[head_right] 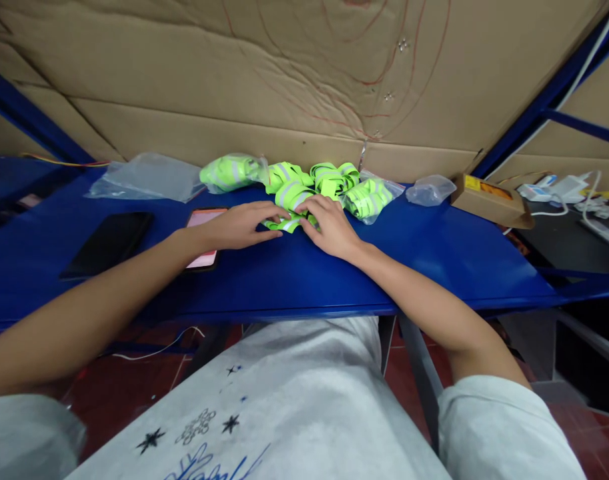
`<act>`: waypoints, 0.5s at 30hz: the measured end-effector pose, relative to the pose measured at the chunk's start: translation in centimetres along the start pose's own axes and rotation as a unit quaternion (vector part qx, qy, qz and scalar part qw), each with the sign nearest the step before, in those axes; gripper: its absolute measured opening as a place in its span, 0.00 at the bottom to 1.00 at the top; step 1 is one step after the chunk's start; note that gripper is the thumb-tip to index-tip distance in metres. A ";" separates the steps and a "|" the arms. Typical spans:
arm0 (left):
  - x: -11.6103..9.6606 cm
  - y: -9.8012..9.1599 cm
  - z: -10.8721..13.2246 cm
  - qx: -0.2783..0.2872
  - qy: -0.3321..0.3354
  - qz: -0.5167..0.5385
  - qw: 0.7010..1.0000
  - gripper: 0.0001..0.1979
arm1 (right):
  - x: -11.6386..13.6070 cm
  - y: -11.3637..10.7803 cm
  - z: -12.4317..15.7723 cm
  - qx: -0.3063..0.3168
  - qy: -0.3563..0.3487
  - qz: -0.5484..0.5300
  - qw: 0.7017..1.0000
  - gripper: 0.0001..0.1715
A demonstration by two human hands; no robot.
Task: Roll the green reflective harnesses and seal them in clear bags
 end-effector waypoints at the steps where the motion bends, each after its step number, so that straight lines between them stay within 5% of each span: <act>1: -0.2 -0.1 0.0 0.000 0.005 0.005 1.000 0.26 | 0.3 0.1 0.1 0.008 -0.007 0.000 1.000 0.17; 6: -1.1 -0.7 0.1 -0.016 0.009 0.026 0.999 0.21 | 0.8 0.0 0.3 0.007 -0.015 0.007 1.000 0.18; 10: -2.0 -1.0 0.2 -0.006 0.036 0.162 0.986 0.14 | 0.6 -0.5 0.4 -0.021 0.011 0.022 0.999 0.20; 15: -2.0 -2.6 0.7 -0.177 0.035 0.080 0.980 0.19 | -0.1 0.0 0.2 0.012 0.026 0.015 0.999 0.25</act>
Point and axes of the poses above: each hand's wrist, its own z-axis away from the middle knuckle, its own y-axis out of the palm, x = y × z, the point moved 5 cm from there along -z, towards the middle knuckle, and after that the axes turned 9 degrees about x, right-handed, at the moved point
